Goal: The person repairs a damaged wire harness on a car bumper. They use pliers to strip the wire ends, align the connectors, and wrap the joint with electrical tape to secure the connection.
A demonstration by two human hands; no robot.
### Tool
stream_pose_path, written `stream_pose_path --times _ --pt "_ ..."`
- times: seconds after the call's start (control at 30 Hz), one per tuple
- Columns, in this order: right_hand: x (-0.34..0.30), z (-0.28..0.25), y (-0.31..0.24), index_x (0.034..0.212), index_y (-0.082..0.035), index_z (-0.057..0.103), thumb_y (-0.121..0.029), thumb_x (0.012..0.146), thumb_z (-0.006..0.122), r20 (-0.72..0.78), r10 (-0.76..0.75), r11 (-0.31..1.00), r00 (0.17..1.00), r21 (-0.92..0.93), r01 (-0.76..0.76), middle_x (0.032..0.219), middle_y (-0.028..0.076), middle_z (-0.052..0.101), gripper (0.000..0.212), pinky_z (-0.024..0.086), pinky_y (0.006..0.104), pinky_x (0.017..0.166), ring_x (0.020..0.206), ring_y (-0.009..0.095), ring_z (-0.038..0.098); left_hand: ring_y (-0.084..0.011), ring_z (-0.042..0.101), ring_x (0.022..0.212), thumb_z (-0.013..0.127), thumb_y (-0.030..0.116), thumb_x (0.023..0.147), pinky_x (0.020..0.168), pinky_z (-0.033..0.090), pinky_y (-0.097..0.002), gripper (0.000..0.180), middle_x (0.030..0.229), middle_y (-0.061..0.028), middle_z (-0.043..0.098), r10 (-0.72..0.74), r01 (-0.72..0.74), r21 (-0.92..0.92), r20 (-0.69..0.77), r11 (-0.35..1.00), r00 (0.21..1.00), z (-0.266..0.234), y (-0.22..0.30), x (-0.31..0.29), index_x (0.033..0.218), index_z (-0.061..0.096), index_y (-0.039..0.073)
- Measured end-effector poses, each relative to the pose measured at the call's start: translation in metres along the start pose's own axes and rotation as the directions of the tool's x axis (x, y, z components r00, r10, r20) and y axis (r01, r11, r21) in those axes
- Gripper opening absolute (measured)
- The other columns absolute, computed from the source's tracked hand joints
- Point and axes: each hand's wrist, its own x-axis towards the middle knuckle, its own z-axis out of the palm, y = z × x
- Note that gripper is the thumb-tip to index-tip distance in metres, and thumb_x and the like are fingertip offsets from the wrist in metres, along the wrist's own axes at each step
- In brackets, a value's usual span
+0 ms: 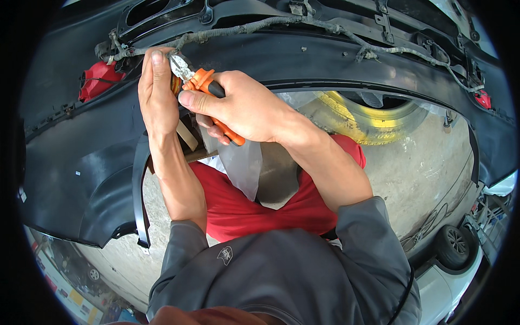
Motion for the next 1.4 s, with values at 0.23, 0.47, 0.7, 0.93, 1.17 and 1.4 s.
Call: stream_pose_path --times 0.23,0.47,0.7,0.93,1.17,1.4 --pt "0.007 -0.002 0.009 0.118 0.001 0.069 -0.038 0.111 0.068 -0.043 -0.164 0.985 0.986 -0.07 0.161 0.074 0.003 0.071 0.04 0.055 0.0299 0.064 0.067 0.012 0.069 -0.0077 0.054 0.082 0.055 0.041 0.118 0.074 0.042 -0.0249 0.046 0.096 0.0015 0.065 -0.256 0.202 -0.347 -0.118 0.916 0.959 0.006 0.008 -0.002 0.103 0.072 0.0" --pt "0.016 -0.021 0.018 0.126 0.0 0.065 -0.026 0.105 0.08 -0.301 -0.312 0.91 0.901 0.179 0.375 0.095 0.006 0.072 0.037 0.06 0.0293 0.073 0.083 0.015 0.072 -0.0086 0.064 0.089 0.058 0.037 0.117 0.082 0.052 -0.0259 0.04 0.101 -0.0024 0.073 -0.258 0.229 -0.376 -0.029 0.898 0.966 0.007 0.012 -0.005 0.117 0.074 0.0" --pt "0.028 -0.019 0.022 0.128 0.0 0.063 -0.032 0.09 0.095 -0.438 -0.412 0.867 0.799 0.08 0.491 0.094 0.005 0.071 0.059 0.057 0.0262 0.069 0.079 0.012 0.07 -0.0037 0.057 0.083 0.06 0.031 0.117 0.074 0.046 -0.0221 0.031 0.095 0.0034 0.068 -0.145 0.15 -0.221 0.038 0.964 0.989 0.009 0.009 -0.006 0.125 0.071 0.003" --pt "0.036 -0.028 0.018 0.137 -0.001 0.063 -0.023 0.092 0.094 -0.351 -0.417 0.874 0.838 0.096 0.476 0.103 0.004 0.072 0.059 0.06 0.0298 0.083 0.092 0.014 0.072 -0.0099 0.061 0.091 0.071 0.031 0.111 0.086 0.051 -0.0267 0.03 0.095 -0.0008 0.073 -0.157 0.159 -0.036 0.052 0.987 0.986 0.009 0.016 -0.009 0.115 0.075 0.001" --pt "0.037 -0.029 0.015 0.133 0.0 0.064 -0.027 0.096 0.09 -0.324 -0.46 0.884 0.827 -0.084 0.459 0.102 0.002 0.07 0.053 0.058 0.0281 0.085 0.094 0.012 0.07 -0.0133 0.062 0.085 0.069 0.03 0.112 0.081 0.051 -0.0293 0.031 0.09 -0.0066 0.071 -0.066 0.068 0.133 -0.018 0.989 0.998 0.011 0.019 -0.009 0.112 0.075 0.0" --pt "0.041 -0.024 0.021 0.132 -0.001 0.065 -0.03 0.1 0.086 -0.388 -0.49 0.872 0.78 -0.235 0.43 0.096 0.0 0.068 0.048 0.053 0.0262 0.077 0.086 0.009 0.064 -0.0142 0.061 0.082 0.068 0.03 0.112 0.078 0.051 -0.031 0.032 0.087 -0.0056 0.071 -0.006 0.019 0.155 -0.086 0.988 0.996 0.018 0.017 -0.011 0.111 0.075 -0.001"
